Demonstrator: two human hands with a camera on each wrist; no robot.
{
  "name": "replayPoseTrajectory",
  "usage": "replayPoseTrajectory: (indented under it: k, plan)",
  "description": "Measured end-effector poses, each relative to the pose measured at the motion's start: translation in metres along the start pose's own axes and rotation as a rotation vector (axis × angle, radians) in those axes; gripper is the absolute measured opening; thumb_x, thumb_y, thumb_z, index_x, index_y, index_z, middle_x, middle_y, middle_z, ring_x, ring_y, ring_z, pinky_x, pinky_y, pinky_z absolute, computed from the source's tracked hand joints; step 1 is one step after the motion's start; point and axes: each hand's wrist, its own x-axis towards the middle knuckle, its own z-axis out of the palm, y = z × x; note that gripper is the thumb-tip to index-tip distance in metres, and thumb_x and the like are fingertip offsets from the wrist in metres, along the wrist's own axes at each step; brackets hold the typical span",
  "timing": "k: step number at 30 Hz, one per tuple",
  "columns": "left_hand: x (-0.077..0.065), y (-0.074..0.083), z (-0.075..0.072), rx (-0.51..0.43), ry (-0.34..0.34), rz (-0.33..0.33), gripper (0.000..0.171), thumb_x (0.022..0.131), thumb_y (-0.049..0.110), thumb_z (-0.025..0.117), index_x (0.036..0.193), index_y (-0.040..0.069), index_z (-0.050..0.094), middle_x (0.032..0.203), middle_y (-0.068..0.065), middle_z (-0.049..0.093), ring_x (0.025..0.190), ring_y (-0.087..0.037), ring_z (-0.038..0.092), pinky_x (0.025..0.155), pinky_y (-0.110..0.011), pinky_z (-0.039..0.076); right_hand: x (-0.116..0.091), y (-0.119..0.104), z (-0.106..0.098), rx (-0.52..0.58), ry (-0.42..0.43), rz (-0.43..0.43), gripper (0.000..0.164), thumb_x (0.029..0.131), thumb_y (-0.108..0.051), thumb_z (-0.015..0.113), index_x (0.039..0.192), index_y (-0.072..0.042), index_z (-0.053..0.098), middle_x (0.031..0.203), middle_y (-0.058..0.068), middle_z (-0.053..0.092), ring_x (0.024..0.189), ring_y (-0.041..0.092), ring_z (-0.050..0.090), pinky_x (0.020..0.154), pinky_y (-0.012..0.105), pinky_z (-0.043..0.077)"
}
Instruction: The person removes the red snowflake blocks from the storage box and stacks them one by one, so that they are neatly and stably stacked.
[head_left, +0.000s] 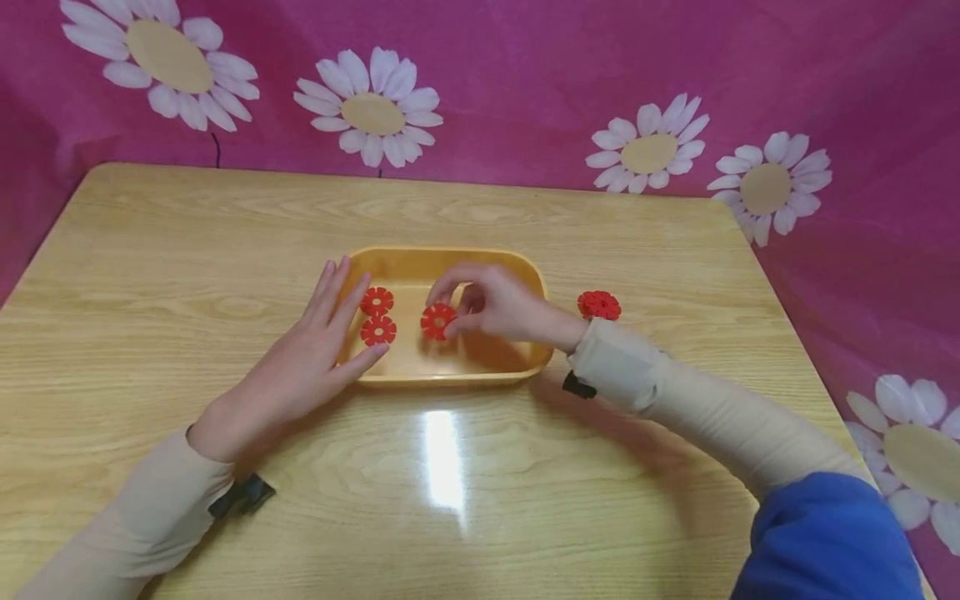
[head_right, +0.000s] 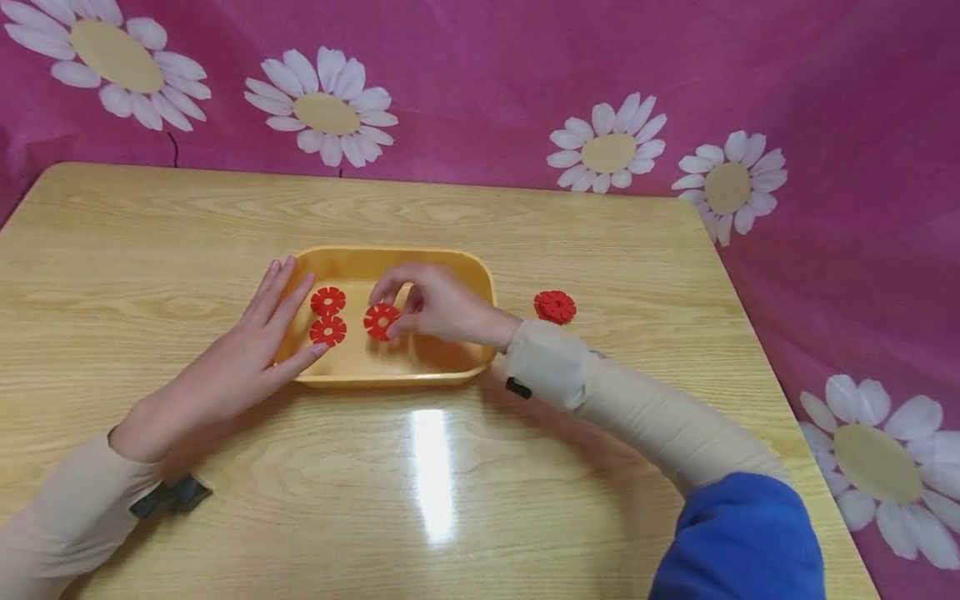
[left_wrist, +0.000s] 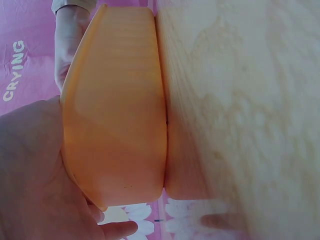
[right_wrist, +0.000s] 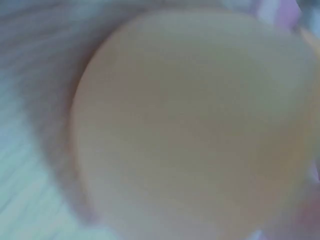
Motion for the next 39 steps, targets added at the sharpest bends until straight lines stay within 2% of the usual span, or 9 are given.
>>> replayPoseTrajectory:
  k: [4, 8, 12, 17, 21, 24, 29, 33, 39]
  plan:
    - [0.0, 0.001, 0.0, -0.004, 0.004, 0.004, 0.088, 0.097, 0.048, 0.055, 0.158, 0.011, 0.003, 0.162, -0.001, -0.019, 0.147, -0.021, -0.017, 0.104, -0.063, 0.032, -0.023, 0.009, -0.037, 0.164, 0.14, 0.133, 0.036, 0.076, 0.005, 0.08, 0.109, -0.001, 0.068, 0.104, 0.009, 0.064, 0.067, 0.02, 0.058, 0.059, 0.025, 0.05]
    - [0.0, 0.0, 0.0, -0.002, 0.009, 0.004, 0.089, 0.096, 0.047, 0.055, 0.158, 0.011, 0.003, 0.162, -0.001, -0.018, 0.148, -0.021, -0.017, 0.103, -0.063, 0.033, -0.048, 0.027, -0.068, 0.233, 0.273, 0.299, 0.036, 0.08, 0.002, 0.078, 0.114, -0.003, 0.067, 0.112, 0.008, 0.061, 0.074, 0.024, 0.061, 0.062, 0.024, 0.052]
    - [0.0, 0.0, 0.001, 0.001, 0.008, -0.003, 0.089, 0.096, 0.048, 0.055, 0.158, 0.011, 0.003, 0.162, -0.001, -0.018, 0.147, -0.02, -0.017, 0.105, -0.062, 0.032, -0.074, 0.052, -0.089, 0.176, 0.349, 0.408, 0.036, 0.083, -0.003, 0.077, 0.118, -0.004, 0.066, 0.115, 0.007, 0.061, 0.079, 0.028, 0.063, 0.069, 0.027, 0.057]
    - [0.0, 0.0, 0.001, -0.002, 0.008, -0.003, 0.089, 0.096, 0.048, 0.055, 0.159, 0.012, 0.003, 0.162, -0.001, -0.018, 0.147, -0.02, -0.017, 0.105, -0.063, 0.031, -0.101, 0.073, -0.102, 0.057, 0.344, 0.525, 0.038, 0.088, -0.013, 0.075, 0.123, -0.006, 0.064, 0.122, 0.007, 0.06, 0.091, 0.021, 0.06, 0.077, 0.023, 0.055]
    - [0.001, 0.0, 0.001, -0.005, 0.008, 0.0, 0.089, 0.097, 0.048, 0.055, 0.159, 0.012, 0.003, 0.162, -0.001, -0.018, 0.147, -0.02, -0.017, 0.106, -0.063, 0.03, -0.115, 0.082, -0.105, 0.045, 0.336, 0.59, 0.042, 0.09, -0.016, 0.073, 0.128, -0.004, 0.061, 0.125, 0.011, 0.056, 0.094, 0.021, 0.06, 0.08, 0.028, 0.056]
    - [0.001, 0.001, 0.001, -0.004, 0.01, -0.001, 0.089, 0.097, 0.047, 0.056, 0.159, 0.012, 0.002, 0.162, -0.001, -0.018, 0.147, -0.02, -0.017, 0.105, -0.063, 0.03, -0.12, 0.087, -0.105, 0.061, 0.342, 0.617, 0.043, 0.09, -0.014, 0.073, 0.129, -0.004, 0.06, 0.125, 0.014, 0.056, 0.094, 0.023, 0.061, 0.08, 0.031, 0.057]
    - [0.001, 0.001, 0.002, -0.012, 0.008, 0.005, 0.089, 0.096, 0.047, 0.057, 0.159, 0.013, 0.003, 0.162, 0.0, -0.019, 0.148, -0.021, -0.016, 0.104, -0.063, 0.032, -0.126, 0.094, -0.102, -0.018, 0.353, 0.622, 0.043, 0.09, -0.014, 0.072, 0.13, -0.004, 0.06, 0.123, 0.017, 0.056, 0.096, 0.028, 0.056, 0.072, 0.024, 0.054]
    - [0.001, 0.001, 0.002, -0.015, 0.006, 0.012, 0.09, 0.096, 0.046, 0.056, 0.159, 0.012, 0.002, 0.162, -0.001, -0.019, 0.148, -0.022, -0.016, 0.102, -0.064, 0.034, -0.128, 0.093, -0.1, -0.077, 0.388, 0.585, 0.045, 0.091, -0.019, 0.072, 0.131, -0.005, 0.059, 0.121, 0.019, 0.054, 0.098, 0.03, 0.053, 0.067, 0.021, 0.049]
    - [0.001, 0.0, 0.001, -0.014, 0.011, 0.001, 0.09, 0.096, 0.046, 0.057, 0.159, 0.013, 0.003, 0.163, -0.005, -0.015, 0.148, -0.021, -0.016, 0.102, -0.064, 0.034, -0.115, 0.076, -0.096, -0.068, 0.418, 0.512, 0.04, 0.092, -0.019, 0.071, 0.128, -0.007, 0.061, 0.119, 0.018, 0.055, 0.098, 0.028, 0.054, 0.069, 0.02, 0.05]
